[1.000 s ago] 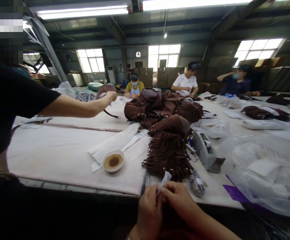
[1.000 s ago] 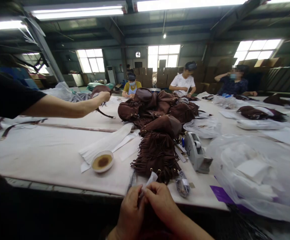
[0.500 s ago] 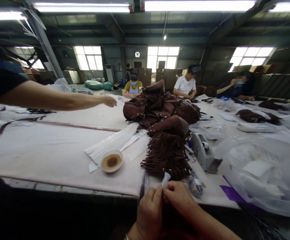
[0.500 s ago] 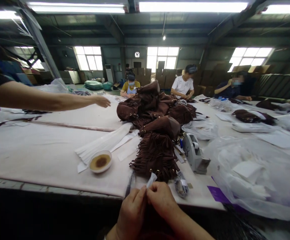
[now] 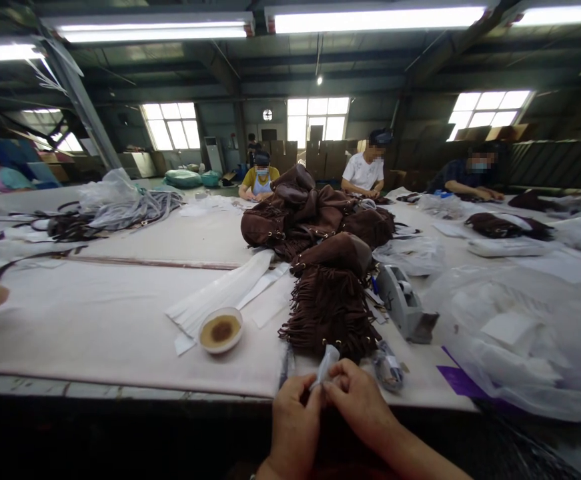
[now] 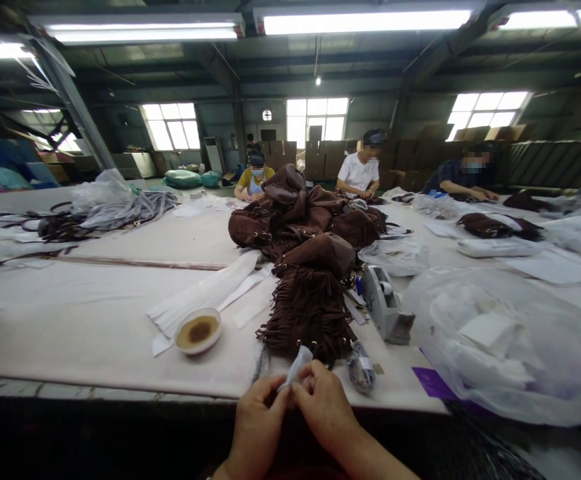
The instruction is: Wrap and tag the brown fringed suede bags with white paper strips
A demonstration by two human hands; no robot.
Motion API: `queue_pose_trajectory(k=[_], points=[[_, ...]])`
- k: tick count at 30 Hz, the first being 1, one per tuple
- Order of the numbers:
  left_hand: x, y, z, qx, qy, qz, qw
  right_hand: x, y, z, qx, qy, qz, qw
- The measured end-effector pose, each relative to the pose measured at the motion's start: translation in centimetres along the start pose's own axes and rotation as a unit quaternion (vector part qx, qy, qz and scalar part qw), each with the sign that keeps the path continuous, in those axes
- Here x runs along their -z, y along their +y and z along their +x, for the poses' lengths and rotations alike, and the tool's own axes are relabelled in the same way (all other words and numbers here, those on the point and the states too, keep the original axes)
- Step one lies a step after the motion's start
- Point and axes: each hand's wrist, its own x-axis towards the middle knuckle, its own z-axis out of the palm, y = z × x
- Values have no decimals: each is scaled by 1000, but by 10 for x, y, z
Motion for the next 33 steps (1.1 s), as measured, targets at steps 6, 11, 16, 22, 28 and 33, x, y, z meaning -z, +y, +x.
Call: queue_pose_trajectory(k=[6, 11, 16, 22, 28, 33], points=[[1, 4, 0, 97, -20, -94, 991, -4, 16, 6, -30, 50, -28, 998], [-8, -3, 1, 192, -65, -288, 936, -3, 22, 3, -62, -43, 147, 986], [-10, 2, 9, 233, -104, -297, 920, -1, 29, 1, -27, -20, 183, 982], [-16, 12, 25, 213, -122, -221, 944, 4, 27, 7, -28, -48, 239, 969], [-22, 12, 30, 219, -141, -232, 937, 10, 22, 12, -36, -88, 277, 956], [20, 24, 57, 58, -175, 31, 982, 34, 21, 3, -12, -84, 167, 982]])
